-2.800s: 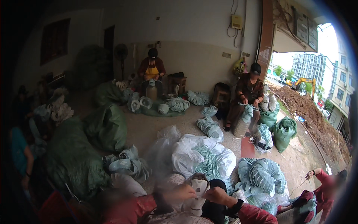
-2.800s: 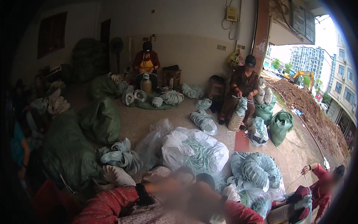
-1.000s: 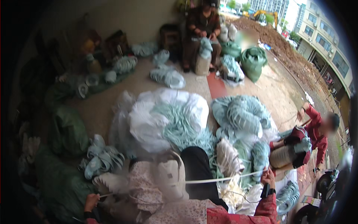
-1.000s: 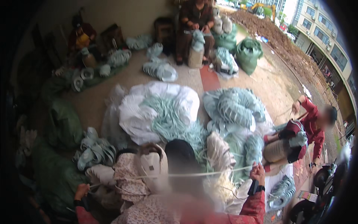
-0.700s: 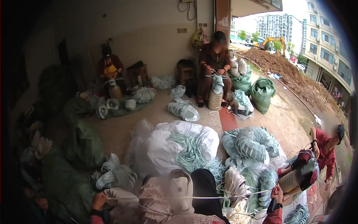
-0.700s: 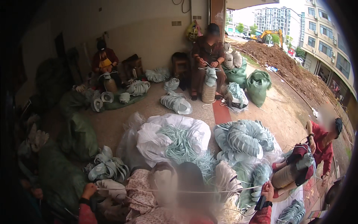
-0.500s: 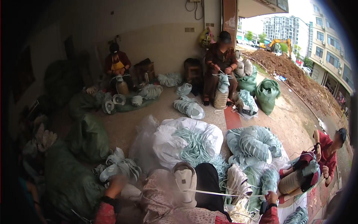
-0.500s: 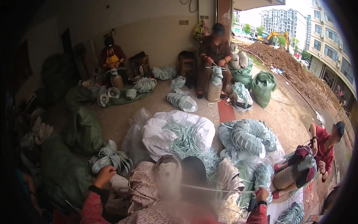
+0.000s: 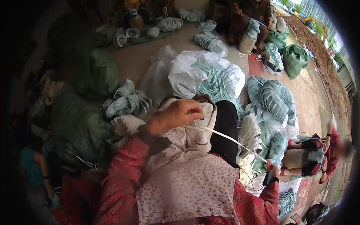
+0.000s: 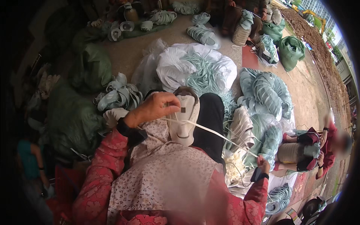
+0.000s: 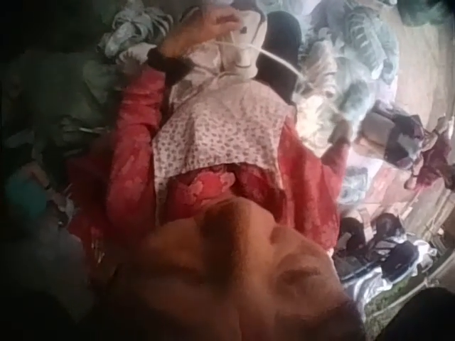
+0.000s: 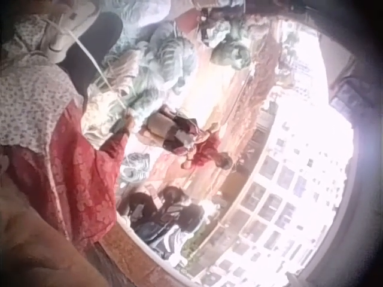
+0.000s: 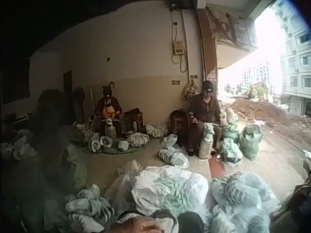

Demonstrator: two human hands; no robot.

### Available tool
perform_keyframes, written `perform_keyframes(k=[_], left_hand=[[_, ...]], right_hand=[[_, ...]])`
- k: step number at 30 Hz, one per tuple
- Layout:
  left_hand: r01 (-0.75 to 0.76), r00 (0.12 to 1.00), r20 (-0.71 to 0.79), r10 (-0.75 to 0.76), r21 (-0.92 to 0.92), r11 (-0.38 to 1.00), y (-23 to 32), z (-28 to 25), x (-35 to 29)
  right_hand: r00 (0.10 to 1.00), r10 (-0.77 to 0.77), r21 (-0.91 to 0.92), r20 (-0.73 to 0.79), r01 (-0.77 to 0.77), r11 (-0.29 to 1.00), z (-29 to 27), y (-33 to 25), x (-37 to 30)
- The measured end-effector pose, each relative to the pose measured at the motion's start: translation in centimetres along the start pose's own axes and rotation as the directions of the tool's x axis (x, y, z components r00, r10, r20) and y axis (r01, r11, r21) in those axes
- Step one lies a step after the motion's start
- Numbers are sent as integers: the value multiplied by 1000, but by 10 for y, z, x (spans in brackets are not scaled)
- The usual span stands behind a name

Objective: The recorder is assembling components for a shoe, specifically inserting a long plastic strip or support through the eyelets or side of a shoe upper.

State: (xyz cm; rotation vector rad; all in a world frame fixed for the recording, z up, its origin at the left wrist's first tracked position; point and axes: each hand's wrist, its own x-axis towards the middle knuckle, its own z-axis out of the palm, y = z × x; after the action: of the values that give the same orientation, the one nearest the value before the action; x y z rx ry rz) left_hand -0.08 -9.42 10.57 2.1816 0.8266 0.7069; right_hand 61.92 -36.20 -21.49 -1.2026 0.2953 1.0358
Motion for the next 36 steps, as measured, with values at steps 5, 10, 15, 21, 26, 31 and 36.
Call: perform_keyframes(k=[5, 10, 15, 21, 26, 31, 36], left_hand=[[-190, 982, 21, 189, 43, 981, -21, 18, 23], [-174, 980, 108, 165, 88, 981, -29, 43, 7], [-103, 989, 109, 103, -2, 995, -40, 56, 23], [-66, 994, 89, 57, 100, 993, -40, 63, 30], [-94, 995, 50, 85, 194, 977, -43, 69, 23], [-123, 991, 70, 112, 190, 974, -43, 72, 24], [-83, 996, 35, 76, 253, 964, -40, 78, 23]], right_hand=[[978, -198, -24, 66, 199, 980, 2, -65, 7], [831, -137, -501, 539, 448, 741, 272, 1, -173], [598, 255, -602, 760, 500, 623, 348, 68, -222], [293, 199, -324, 935, 935, 145, 374, 127, -225], [250, 373, -328, 893, 931, 162, 382, 131, -243], [301, 307, -366, 903, 912, 185, 377, 143, -232], [399, 262, -447, 879, 881, 155, 378, 141, -249]])
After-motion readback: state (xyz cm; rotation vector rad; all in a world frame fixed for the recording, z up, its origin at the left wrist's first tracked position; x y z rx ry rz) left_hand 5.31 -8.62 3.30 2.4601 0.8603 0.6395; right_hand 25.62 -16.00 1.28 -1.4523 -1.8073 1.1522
